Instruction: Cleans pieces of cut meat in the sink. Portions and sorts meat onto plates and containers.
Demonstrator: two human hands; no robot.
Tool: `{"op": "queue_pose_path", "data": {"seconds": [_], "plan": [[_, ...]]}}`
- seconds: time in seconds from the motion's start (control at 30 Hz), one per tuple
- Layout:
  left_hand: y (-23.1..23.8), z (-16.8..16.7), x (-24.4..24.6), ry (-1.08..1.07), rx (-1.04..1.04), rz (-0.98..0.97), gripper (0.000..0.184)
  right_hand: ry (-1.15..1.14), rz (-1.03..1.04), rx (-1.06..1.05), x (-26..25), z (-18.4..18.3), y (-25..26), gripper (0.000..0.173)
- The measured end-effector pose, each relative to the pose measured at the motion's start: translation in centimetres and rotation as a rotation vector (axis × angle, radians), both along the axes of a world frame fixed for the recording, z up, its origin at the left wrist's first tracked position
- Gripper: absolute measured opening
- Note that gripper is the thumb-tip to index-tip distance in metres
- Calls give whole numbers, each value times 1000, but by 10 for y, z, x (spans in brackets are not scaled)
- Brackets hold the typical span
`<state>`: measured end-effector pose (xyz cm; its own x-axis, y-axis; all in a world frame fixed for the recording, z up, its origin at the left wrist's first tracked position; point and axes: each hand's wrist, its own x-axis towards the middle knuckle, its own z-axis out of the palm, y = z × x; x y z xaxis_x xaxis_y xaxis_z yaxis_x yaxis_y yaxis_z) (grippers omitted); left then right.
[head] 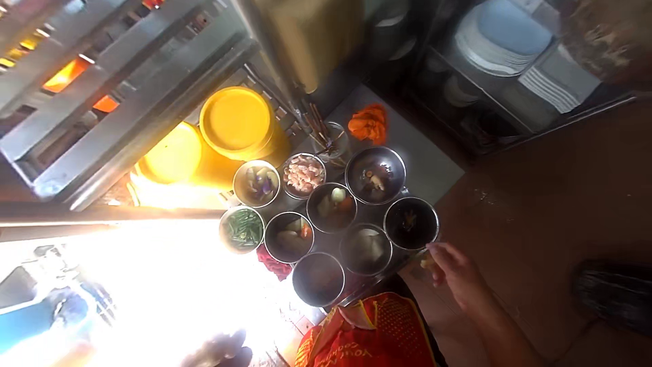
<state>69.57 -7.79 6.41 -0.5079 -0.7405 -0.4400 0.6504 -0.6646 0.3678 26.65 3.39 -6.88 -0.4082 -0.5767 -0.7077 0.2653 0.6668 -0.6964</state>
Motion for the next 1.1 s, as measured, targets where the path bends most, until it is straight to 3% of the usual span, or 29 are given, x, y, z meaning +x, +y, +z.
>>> {"op": "queue_pose_path", "data": {"seconds": [0.07, 0.23, 0.37, 0.5, 0.63, 0.8, 0.9, 0.97, 1.1], "plan": [[7, -9, -2, 46, 12, -36, 28, -44, 32, 1, 8, 2, 9, 28], [24, -30, -11, -124, 42, -132, 32, -300, 53, -72, 32, 17, 15, 26], [22, -45, -28, -95, 132, -70, 40, -517, 295, -287, 81, 33, -12, 27], [23, -51, -62, -20, 240, 130, 44, -344, 669, -523, 141, 83, -43, 23], [31, -50, -75, -53, 268, 175, 44, 19, 915, -537, 192, 103, -51, 35], [35, -48, -71, 92, 219, 189, 44, 229, 781, -549, 205, 96, -46, 29], [35, -45, -68, 134, 201, 207, 41, 339, 760, -579, 204, 96, -51, 44], [35, -45, -64, 98, 173, 161, 35, 272, 735, -561, 211, 99, -56, 54], [46, -70, -53, 107, 81, 29, 39, -46, 715, -261, 208, 109, -67, 48]]}}
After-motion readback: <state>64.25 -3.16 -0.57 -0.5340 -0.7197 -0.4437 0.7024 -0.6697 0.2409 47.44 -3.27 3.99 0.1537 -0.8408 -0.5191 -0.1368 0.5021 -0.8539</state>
